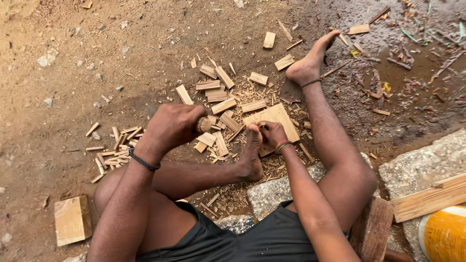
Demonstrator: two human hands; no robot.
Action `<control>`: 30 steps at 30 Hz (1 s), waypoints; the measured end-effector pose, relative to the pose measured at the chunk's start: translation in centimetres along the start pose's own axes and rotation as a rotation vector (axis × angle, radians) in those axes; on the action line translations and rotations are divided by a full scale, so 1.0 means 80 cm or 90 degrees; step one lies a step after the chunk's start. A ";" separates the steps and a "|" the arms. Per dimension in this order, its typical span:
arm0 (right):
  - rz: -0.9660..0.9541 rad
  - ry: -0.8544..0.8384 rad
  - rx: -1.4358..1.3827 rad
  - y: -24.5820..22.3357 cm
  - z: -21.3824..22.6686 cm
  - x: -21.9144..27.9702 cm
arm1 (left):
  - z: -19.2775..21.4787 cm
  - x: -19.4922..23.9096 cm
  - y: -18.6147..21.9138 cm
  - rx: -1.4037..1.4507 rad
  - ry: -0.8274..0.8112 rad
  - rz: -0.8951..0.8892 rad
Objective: The person sits on the ground and carves a small cylindrical wooden piece using a chisel and a wooden mallet. They repeatedly strike the chisel to shape the wood, occasionally pausing to inspect the piece or adjust their grip.
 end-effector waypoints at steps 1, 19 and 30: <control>0.089 0.013 0.025 -0.018 0.002 -0.003 | -0.004 -0.004 0.005 0.002 -0.022 0.004; -0.119 -0.016 0.020 -0.024 0.006 0.011 | -0.017 -0.017 0.030 -0.028 -0.063 -0.005; -0.099 0.221 -0.060 -0.095 0.193 0.053 | -0.024 -0.128 0.066 0.318 0.211 0.002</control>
Point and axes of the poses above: each hand's wrist, its own x-axis away from the middle knuckle, its own z-axis out of the back of the hand, y = z × x, the point moved 7 cm from there along -x, towards the middle knuckle, and after that the axes turned 6 degrees about y, right-handed, at the moved point
